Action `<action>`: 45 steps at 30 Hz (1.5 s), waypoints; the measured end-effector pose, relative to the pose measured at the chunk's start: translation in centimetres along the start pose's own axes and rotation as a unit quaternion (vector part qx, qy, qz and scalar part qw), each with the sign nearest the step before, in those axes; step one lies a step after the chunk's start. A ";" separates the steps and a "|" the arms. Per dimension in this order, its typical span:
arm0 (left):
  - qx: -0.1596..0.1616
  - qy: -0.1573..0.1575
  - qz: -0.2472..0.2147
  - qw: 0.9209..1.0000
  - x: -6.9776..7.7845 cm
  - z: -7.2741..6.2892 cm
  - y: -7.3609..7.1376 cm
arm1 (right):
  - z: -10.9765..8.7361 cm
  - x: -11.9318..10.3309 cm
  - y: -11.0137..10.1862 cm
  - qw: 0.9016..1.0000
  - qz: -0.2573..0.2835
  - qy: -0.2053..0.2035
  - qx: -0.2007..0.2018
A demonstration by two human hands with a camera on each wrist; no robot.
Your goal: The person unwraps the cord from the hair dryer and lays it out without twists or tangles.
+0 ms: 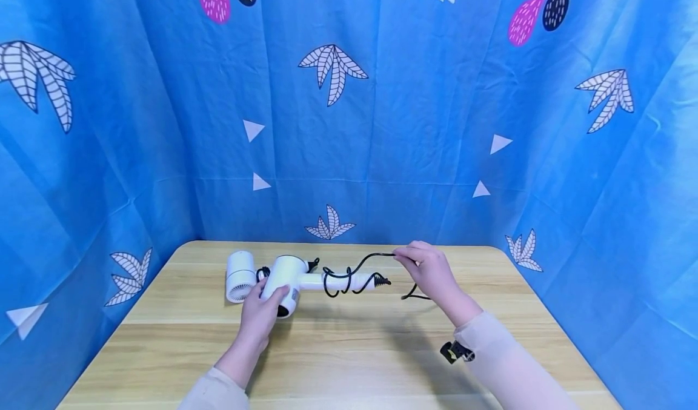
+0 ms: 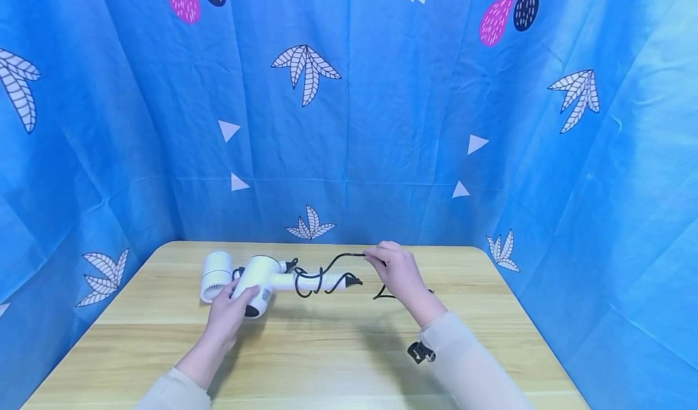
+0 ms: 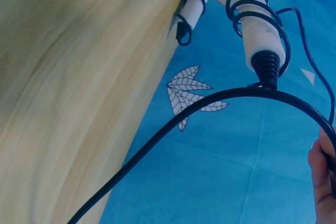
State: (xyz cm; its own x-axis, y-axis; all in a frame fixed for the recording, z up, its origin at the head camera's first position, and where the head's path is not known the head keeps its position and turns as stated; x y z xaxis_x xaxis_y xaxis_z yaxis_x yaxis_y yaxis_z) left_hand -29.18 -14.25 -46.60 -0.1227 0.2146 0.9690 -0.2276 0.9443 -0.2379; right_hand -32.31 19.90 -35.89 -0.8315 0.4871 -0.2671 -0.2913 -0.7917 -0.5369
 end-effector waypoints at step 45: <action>-0.026 0.009 -0.036 0.999 0.9 -0.5 0.5 | -1.0 4.6 4.1 0.991 -0.073 0.096 -0.063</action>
State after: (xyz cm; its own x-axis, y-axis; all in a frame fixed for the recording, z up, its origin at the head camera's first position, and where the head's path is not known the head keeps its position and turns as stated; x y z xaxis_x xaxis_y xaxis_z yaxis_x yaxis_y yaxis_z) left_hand -28.96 -13.45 -45.78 -0.0895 0.1495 0.9847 -0.1856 0.9688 -0.1640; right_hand -36.86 19.34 -40.14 -0.6758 0.6636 -0.3207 -0.3300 -0.6615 -0.6734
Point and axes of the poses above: each hand's wrist, its own z-axis towards the middle knuckle, its own y-axis out of the palm, x = y × z, the point moved 5 cm from there along z, towards the middle knuckle, and after that the axes turned 9 degrees about z, right-handed, at the moved point
